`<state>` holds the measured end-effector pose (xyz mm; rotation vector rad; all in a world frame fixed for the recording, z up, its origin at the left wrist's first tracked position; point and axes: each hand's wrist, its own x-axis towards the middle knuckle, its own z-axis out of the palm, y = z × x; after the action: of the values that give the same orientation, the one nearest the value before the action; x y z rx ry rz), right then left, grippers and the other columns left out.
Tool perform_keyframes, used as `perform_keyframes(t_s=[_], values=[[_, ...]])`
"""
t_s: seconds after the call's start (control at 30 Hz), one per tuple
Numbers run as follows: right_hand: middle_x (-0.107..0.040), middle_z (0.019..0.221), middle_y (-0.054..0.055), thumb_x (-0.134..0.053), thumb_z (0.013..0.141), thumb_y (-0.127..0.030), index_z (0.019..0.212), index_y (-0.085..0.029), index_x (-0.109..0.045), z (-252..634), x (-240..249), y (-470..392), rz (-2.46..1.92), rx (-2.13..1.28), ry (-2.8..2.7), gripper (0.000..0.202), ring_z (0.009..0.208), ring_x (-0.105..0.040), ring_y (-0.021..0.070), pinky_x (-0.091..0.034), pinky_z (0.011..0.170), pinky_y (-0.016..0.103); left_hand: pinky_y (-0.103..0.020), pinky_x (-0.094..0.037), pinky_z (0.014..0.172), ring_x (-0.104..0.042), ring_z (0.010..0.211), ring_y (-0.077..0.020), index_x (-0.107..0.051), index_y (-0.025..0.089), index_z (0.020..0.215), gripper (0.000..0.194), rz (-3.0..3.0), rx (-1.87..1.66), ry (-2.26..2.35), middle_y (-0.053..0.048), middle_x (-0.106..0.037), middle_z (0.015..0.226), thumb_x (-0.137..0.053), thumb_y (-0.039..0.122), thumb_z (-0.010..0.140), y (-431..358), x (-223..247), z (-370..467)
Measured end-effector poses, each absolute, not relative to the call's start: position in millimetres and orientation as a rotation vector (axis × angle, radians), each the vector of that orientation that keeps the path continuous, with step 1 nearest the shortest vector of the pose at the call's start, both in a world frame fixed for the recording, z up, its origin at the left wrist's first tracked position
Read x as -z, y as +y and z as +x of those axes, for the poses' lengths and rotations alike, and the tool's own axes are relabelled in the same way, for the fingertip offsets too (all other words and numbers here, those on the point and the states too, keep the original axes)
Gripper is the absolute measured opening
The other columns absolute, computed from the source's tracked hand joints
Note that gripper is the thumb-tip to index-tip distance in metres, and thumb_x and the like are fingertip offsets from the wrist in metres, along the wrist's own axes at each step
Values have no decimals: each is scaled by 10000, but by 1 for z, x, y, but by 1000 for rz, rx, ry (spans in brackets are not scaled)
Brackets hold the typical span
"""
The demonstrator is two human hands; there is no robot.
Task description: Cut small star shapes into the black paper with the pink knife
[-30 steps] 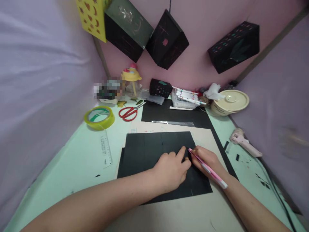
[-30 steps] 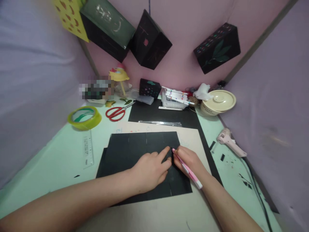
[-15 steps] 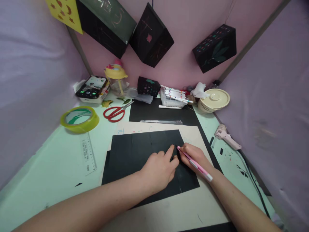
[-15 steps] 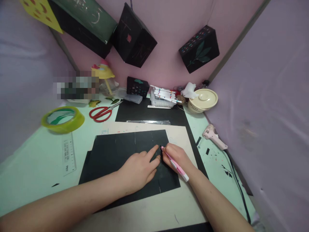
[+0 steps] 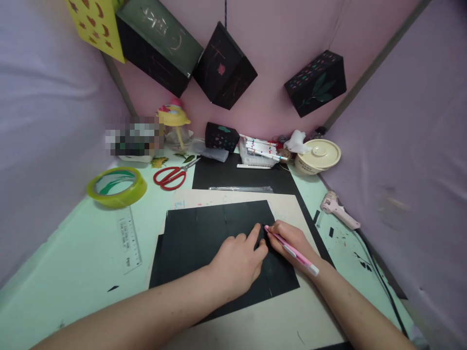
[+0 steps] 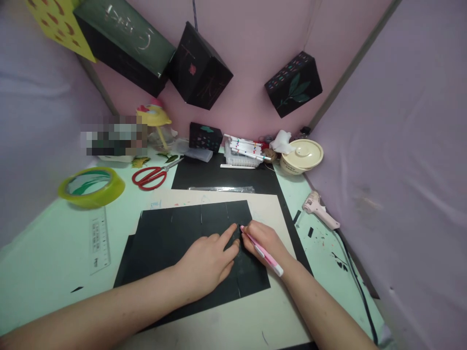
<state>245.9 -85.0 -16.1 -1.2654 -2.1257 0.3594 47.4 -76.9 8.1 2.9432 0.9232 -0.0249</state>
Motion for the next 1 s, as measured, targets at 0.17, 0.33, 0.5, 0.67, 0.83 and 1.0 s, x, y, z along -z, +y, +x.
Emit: perform_keyframes(t_s=[0.17, 0.33, 0.5, 0.67, 0.83, 1.0], values=[[-505, 688, -3, -473, 927, -167, 740, -222, -441, 249, 21, -85, -1282, -367, -2118, 197, 607, -514, 130, -445, 596, 248, -379, -520, 657, -627, 876, -251, -506, 181, 1296, 405, 2940, 38, 924, -170, -354, 1496, -446, 306, 916, -76, -9, 49], [-523, 694, 2, -478, 929, -182, 746, -222, -442, 249, 21, -85, -1288, -386, -2107, 191, 612, -521, 131, -459, 597, 249, -385, -520, 660, -627, 885, -258, -504, 178, 1301, 407, 2931, 46, 921, -176, -352, 1496, -445, 294, 915, -76, -10, 49], [-576, 716, 15, -487, 924, -191, 775, -220, -484, 248, 18, -85, -1284, -379, -2089, 152, 627, -563, 138, -481, 598, 247, -373, -510, 673, -625, 902, -255, -504, 182, 1303, 412, 2914, 63, 924, -173, -343, 1503, -460, 298, 911, -76, -11, 49], [-606, 761, 28, -490, 927, -191, 810, -221, -498, 249, 18, -85, -1285, -408, -2073, 121, 666, -588, 143, -496, 619, 250, -386, -514, 657, -625, 886, -262, -499, 171, 1311, 420, 2924, 77, 920, -181, -341, 1502, -446, 285, 910, -76, -11, 50], [-590, 747, 17, -490, 931, -205, 800, -225, -483, 250, 19, -86, -1303, -412, -2063, 132, 657, -585, 139, -487, 606, 242, -390, -526, 660, -631, 887, -261, -504, 174, 1299, 411, 2936, 49, 922, -179, -353, 1496, -448, 292, 910, -77, -9, 50], [-588, 749, 19, -496, 931, -208, 811, -224, -485, 251, 20, -85, -1305, -408, -2088, 121, 653, -573, 139, -484, 606, 247, -390, -531, 650, -632, 882, -260, -508, 168, 1294, 410, 2933, 63, 915, -186, -354, 1494, -448, 286, 905, -78, -10, 49]])
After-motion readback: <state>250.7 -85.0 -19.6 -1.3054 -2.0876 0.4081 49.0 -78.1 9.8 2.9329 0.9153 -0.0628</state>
